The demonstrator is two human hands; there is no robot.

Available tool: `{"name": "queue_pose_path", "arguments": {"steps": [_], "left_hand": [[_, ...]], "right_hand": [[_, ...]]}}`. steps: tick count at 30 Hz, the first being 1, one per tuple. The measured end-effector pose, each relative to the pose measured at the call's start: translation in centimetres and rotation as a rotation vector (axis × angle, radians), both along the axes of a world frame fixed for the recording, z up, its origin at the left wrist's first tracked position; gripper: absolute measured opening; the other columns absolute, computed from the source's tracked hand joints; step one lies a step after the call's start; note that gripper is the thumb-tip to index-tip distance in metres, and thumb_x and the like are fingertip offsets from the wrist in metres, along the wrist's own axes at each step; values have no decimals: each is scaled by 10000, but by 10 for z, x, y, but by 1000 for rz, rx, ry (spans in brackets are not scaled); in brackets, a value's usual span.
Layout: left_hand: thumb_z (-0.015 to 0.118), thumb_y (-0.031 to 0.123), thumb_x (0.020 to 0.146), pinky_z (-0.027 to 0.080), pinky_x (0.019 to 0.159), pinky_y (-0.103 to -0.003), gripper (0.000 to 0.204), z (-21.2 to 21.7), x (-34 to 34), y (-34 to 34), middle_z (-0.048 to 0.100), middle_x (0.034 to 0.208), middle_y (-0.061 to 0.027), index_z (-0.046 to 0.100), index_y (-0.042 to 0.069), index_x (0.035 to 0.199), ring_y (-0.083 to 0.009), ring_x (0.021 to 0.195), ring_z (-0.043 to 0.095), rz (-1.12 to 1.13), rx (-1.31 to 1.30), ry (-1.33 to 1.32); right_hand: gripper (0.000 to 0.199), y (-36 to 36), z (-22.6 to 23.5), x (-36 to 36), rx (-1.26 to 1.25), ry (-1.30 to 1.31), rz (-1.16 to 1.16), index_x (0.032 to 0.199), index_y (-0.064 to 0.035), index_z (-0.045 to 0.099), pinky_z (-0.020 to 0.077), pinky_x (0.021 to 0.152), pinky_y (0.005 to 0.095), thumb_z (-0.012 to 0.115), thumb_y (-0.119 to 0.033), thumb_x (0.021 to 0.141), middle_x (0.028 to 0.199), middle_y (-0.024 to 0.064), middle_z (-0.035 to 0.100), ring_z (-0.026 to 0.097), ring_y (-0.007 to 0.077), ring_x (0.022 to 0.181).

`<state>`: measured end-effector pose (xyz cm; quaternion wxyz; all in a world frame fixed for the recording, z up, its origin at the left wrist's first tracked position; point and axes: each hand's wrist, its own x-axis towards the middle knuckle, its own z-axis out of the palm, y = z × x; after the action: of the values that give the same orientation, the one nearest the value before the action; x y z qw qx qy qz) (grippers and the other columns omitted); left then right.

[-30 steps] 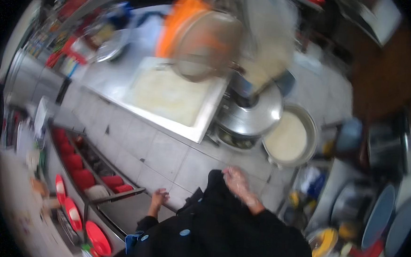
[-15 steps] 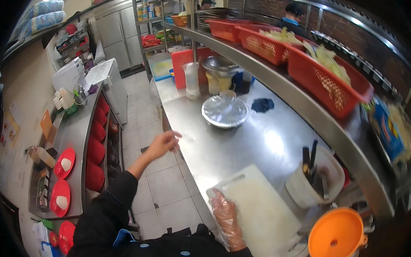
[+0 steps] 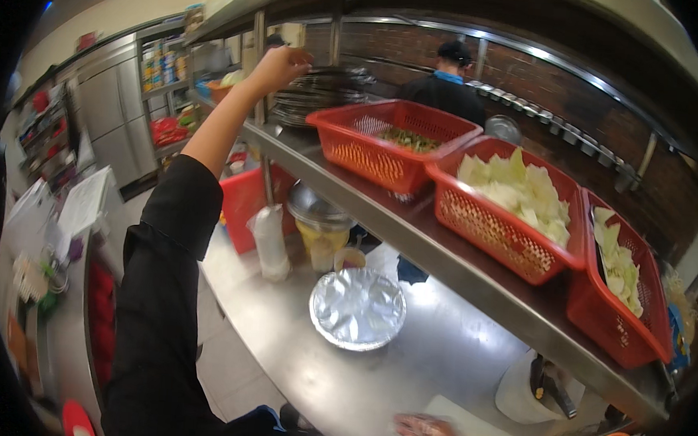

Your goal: The person scoops cooked rice from a large metal bowl into a rice cooker using a spatula, scrapes the bowl to transfer the remaining rice, and then handles a pan and checks a bowl of liquid near the stove.

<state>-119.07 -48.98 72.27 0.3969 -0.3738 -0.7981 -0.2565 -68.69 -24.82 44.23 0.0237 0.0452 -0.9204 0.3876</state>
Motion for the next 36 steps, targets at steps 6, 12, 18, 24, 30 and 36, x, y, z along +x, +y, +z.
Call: {"name": "queue_pose_path", "arguments": {"steps": [6, 12, 18, 24, 30, 36], "left_hand": [[662, 285, 732, 472, 706, -317, 291, 42, -71, 22, 644, 847, -137, 660, 34, 878, -233, 768, 621, -244, -492, -122], [554, 146, 776, 452, 664, -398, 149, 62, -105, -10, 596, 755, -189, 611, 8, 778, -358, 732, 568, -279, -414, 232], [538, 120, 782, 448, 660, -407, 137, 61, -143, -28, 589, 743, -201, 601, -2, 778, -365, 740, 568, -228, -91, 316], [566, 121, 784, 458, 638, -383, 137, 59, -141, -48, 598, 767, -197, 598, -2, 835, -348, 737, 582, -321, 203, 383], [579, 129, 788, 464, 617, -340, 161, 58, -150, -69, 610, 759, -171, 586, -10, 870, -310, 699, 604, -370, 340, 453], [524, 128, 827, 449, 674, -330, 221, 64, -163, -62, 616, 834, -182, 565, -42, 963, -269, 778, 603, -413, 527, 180]], "right_hand": [[242, -32, 185, -89, -733, -97, -406, 1018, -36, 593, 440, 818, 322, 522, -181, 837, 983, 137, 603, 565, 231, 913], [270, -106, 331, -304, 112, 160, -376, 1013, -58, 593, 419, 829, 329, 539, -250, 830, 978, 140, 589, 548, 239, 912], [375, -116, 355, -500, 864, 117, -452, 940, -55, 630, 443, 765, 377, 534, -396, 817, 878, 126, 621, 579, 262, 812], [315, -64, 356, -571, 1427, -102, -378, 1045, -90, 613, 454, 798, 357, 523, -300, 828, 1074, 81, 596, 589, 240, 889], [251, -54, 333, -598, 1324, 31, -110, 1038, -122, 616, 473, 756, 326, 516, -128, 809, 1022, 68, 612, 590, 225, 863], [229, -48, 341, -586, 1444, 108, -226, 974, -132, 636, 473, 721, 305, 550, -96, 765, 953, 91, 621, 589, 225, 824]]}}
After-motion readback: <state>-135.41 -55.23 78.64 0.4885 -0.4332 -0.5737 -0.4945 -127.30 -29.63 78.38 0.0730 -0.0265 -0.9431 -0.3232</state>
